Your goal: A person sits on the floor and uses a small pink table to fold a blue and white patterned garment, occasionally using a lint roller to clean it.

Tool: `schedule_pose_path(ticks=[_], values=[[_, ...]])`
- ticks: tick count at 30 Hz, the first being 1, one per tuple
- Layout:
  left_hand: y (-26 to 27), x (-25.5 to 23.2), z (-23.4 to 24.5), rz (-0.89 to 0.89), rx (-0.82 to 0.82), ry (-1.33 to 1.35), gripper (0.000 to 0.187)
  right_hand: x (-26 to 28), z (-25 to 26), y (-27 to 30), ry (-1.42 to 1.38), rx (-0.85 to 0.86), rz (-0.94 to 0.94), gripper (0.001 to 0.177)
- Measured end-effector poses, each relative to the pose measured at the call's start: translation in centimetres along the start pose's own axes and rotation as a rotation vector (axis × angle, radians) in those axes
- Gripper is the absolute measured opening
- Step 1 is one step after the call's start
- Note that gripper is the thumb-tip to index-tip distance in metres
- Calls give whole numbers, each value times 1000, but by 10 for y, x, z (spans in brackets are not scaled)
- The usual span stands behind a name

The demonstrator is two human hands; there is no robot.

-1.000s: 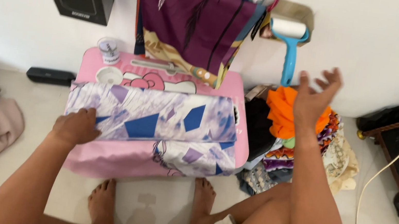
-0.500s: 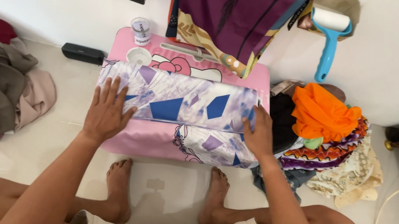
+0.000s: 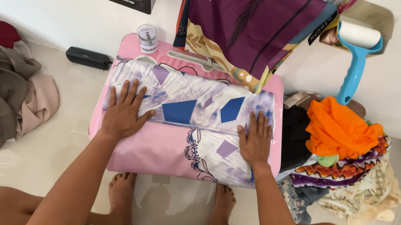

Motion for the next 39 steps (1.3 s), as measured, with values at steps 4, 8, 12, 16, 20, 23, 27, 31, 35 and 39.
schedule_pose_path(ticks=[4, 8, 12, 16, 20, 23, 27, 31, 35, 39], values=[[-9, 2, -5, 15, 12, 32, 87, -7, -5, -7, -22, -21, 2, 71], [-8, 10, 3, 25, -34, 79, 87, -4, 17, 1, -162, -204, 39, 64], [13, 25, 35, 76, -169, 121, 81, -48, 22, 26, -269, -424, -6, 57], [48, 48, 49, 286, -191, 194, 89, -87, 22, 62, -290, -485, -107, 65], [86, 87, 9, 703, -269, 652, 96, -108, 15, 107, -318, -705, -263, 70], [112, 105, -42, 909, -294, 937, 105, -98, 19, 135, -594, -707, -544, 83], [141, 39, 19, 930, -239, 1155, 96, -101, -15, 155, -1196, -533, -962, 92], [159, 49, 8, 948, -157, 1239, 83, -67, 12, 159, -1324, -353, -973, 77], [164, 68, -17, 967, -69, 1256, 68, -59, 26, 165, -1304, -182, -921, 66], [173, 69, 3, 959, -7, 1293, 60, -88, 12, 168, -1234, -130, -870, 63]])
Point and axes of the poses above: each hand's wrist, its own y-axis away from the middle knuckle, its own z-axis out of the back of the hand, x = y × z, the point moved 6 cm from there along -y, towards the middle knuckle, and after that the axes turned 7 degrees about -x, right-handed, at the moved point
